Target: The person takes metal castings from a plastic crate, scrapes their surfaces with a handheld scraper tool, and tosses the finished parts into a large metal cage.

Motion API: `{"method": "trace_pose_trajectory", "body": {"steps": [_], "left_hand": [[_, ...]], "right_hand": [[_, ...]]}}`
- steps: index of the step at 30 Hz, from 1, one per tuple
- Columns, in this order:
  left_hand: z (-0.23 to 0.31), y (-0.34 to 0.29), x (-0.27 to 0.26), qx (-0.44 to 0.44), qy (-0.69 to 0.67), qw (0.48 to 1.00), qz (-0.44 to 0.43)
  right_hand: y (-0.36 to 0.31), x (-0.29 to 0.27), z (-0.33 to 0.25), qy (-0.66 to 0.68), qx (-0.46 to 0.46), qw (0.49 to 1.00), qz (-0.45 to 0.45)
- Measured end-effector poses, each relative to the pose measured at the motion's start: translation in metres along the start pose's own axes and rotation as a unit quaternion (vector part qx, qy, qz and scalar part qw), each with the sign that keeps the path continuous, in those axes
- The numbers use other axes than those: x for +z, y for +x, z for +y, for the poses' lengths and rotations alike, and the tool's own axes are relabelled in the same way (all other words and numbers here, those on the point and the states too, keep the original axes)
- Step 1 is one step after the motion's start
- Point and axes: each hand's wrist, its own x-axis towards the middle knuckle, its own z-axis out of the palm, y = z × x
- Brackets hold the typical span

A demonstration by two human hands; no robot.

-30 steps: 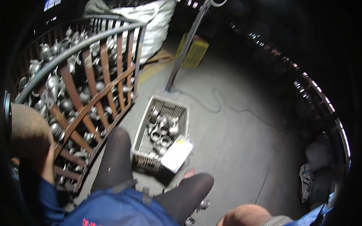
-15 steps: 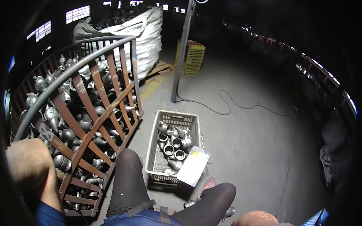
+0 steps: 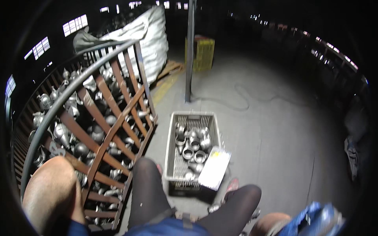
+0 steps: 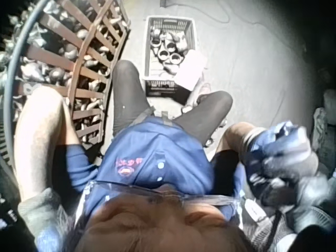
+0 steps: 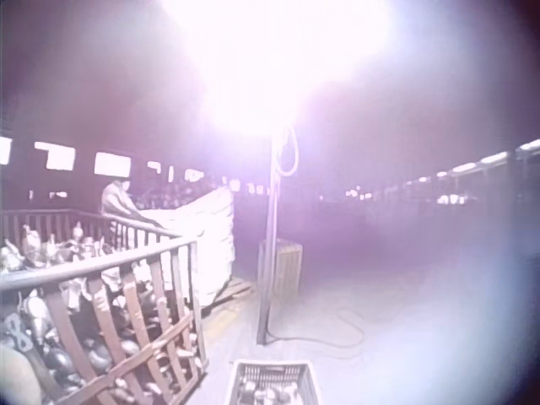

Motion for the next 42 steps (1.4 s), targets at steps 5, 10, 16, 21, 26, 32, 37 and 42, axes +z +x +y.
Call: {"method": "trace_pose_trajectory", "body": {"steps": [5,10,16,21,26,32,37,42], "left_hand": [[0.035,0.014,0.011,0.165,-0.135,0.977,-0.015],[0.063,0.045,0.067,0.308,-0.416,0.844,-0.141],[-0.075,0.146,0.153,0.263,-0.030,0.964,-0.027],[-0.241,0.207,0.167,-0.168,-0.184,0.968,0.038],[-0.404,0.199,0.176,-0.421,-0.150,0.885,0.130],[-0.547,0.169,0.199,-0.488,-0.206,0.823,0.206],[-0.599,0.156,0.218,-0.529,-0.253,0.796,0.150],[-0.602,0.168,0.236,-0.560,-0.172,0.798,0.142]], "right_hand": [[-0.066,-0.006,0.092,-0.188,0.228,0.940,0.167],[-0.145,-0.009,0.167,0.169,0.591,0.761,0.205],[-0.196,-0.015,0.208,0.219,0.653,0.707,0.160],[-0.205,-0.022,0.253,0.260,0.669,0.660,0.222],[-0.215,-0.025,0.270,0.216,0.693,0.662,0.187],[-0.203,-0.028,0.273,0.218,0.741,0.611,0.176],[-0.196,-0.018,0.278,0.146,0.751,0.600,0.235],[-0.204,-0.024,0.286,0.276,0.759,0.534,0.249]]}}
